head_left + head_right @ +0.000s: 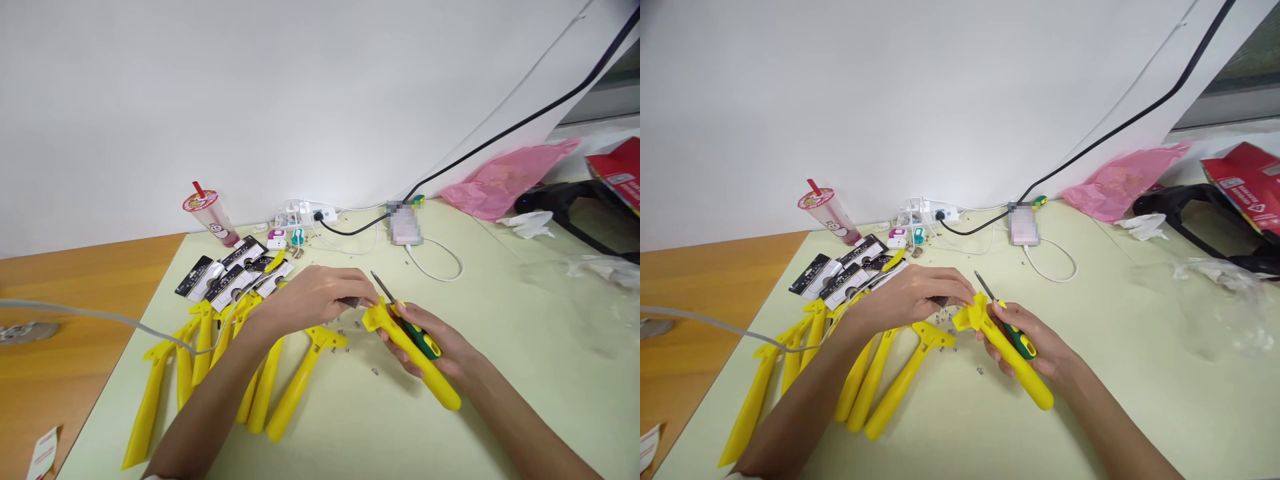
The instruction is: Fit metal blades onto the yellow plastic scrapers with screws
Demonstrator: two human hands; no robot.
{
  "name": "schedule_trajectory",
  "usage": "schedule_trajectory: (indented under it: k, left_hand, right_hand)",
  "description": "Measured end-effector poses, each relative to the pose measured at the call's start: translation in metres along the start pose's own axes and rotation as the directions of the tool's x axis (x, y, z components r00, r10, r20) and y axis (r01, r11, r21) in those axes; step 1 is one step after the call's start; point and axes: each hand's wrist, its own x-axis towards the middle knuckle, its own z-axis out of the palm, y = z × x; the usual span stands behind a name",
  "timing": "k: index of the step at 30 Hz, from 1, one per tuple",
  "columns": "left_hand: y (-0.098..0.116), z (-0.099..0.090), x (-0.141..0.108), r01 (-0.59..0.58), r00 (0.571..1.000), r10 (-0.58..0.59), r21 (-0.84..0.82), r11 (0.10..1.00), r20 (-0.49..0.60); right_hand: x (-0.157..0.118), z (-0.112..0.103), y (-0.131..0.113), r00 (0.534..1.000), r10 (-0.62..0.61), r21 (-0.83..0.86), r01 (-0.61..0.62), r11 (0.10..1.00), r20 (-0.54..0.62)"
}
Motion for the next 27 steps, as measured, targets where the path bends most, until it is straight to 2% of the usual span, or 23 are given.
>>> schedule_trajectory:
  k: [3,6,18,22,27]
  left_hand:
    - [0.002,-0.004,-0.001,0.026,0.997,-0.025,-0.016,1.000,0.076]
    - [0.004,-0.006,-0.002,0.061,0.988,-0.053,-0.047,0.997,0.145]
    - [-0.001,0.003,0.000,0.057,0.982,0.008,-0.340,0.939,0.187]
    - [-0.006,0.002,-0.001,0.092,0.981,-0.030,-0.322,0.942,0.192]
    - [-0.011,0.009,0.003,0.183,0.979,-0.157,-0.218,0.959,0.129]
  right_hand:
    - [0.001,0.002,0.001,0.998,0.059,-0.058,-0.060,0.996,-0.010]
    - [0.003,0.000,0.005,0.996,0.090,-0.120,-0.086,0.989,0.027]
    - [0.001,-0.005,0.009,0.978,0.158,-0.187,-0.131,0.974,0.138]
    - [0.004,-0.006,0.011,0.988,0.135,-0.174,-0.122,0.977,0.068]
    - [0.006,-0.006,0.006,0.995,-0.017,-0.220,-0.005,0.975,-0.099]
